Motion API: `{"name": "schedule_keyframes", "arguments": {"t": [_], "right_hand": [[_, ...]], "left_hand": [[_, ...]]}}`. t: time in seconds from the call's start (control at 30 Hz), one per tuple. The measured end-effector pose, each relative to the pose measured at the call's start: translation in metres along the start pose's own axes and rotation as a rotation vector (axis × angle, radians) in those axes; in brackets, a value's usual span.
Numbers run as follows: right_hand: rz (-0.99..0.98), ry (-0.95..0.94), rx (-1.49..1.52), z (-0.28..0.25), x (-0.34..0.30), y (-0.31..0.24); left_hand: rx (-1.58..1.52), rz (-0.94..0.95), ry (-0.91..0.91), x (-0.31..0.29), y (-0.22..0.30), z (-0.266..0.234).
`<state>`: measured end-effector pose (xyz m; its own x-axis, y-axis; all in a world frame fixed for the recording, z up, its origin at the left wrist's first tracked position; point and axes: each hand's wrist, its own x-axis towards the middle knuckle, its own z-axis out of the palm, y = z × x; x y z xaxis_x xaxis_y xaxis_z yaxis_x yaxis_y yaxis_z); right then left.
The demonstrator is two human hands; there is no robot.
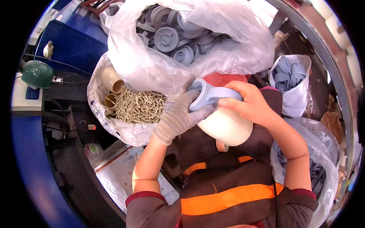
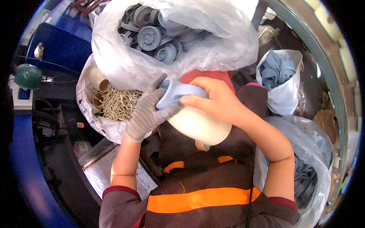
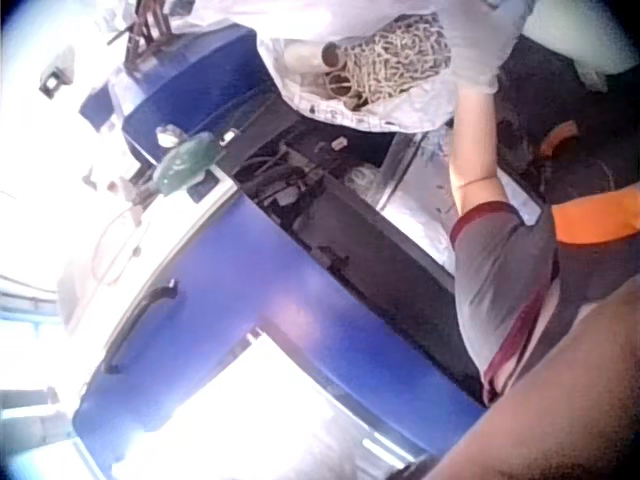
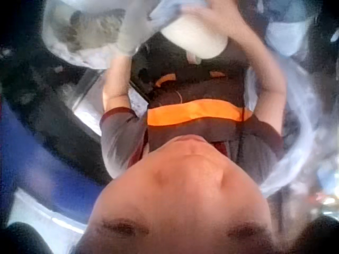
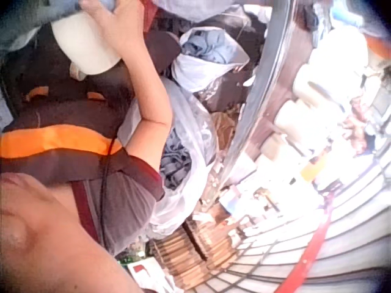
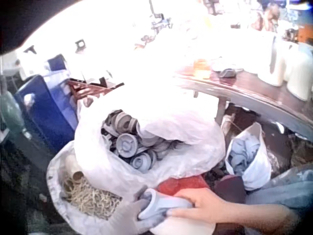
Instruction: The person picks up a plastic jug and a lid, fits the lid onto the opening of the jug, and then places the assembled jug onto a table.
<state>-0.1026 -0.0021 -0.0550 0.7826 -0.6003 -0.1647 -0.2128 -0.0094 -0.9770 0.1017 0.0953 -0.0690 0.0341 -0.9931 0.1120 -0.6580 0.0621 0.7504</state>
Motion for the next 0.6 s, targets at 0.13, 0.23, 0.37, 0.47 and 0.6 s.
{"name": "schedule_keyframes", "arguments": {"t": [0.13, 0.23, 0.37, 0.47, 0.6], "right_hand": [[-0.022, -0.078, 0.149, -0.003, 0.066, 0.022], [0.118, 0.022, 0.349, -0.01, 0.139, 0.038], [0.295, 0.207, 0.515, -0.038, 0.257, 0.092], [0.366, 0.485, 0.436, -0.06, 0.322, 0.102], [0.28, 0.646, 0.307, -0.074, 0.337, 0.145]], "left_hand": [[-0.259, -0.13, 0.145, -0.013, -0.037, -0.013], [-0.683, -0.52, 0.35, -0.034, -0.068, -0.019], [-1.091, -0.64, 0.533, -0.055, -0.088, -0.022], [-1.215, -0.707, 0.682, -0.063, -0.101, -0.023], [-1.293, -0.686, 0.798, -0.064, -0.109, -0.021]]}}
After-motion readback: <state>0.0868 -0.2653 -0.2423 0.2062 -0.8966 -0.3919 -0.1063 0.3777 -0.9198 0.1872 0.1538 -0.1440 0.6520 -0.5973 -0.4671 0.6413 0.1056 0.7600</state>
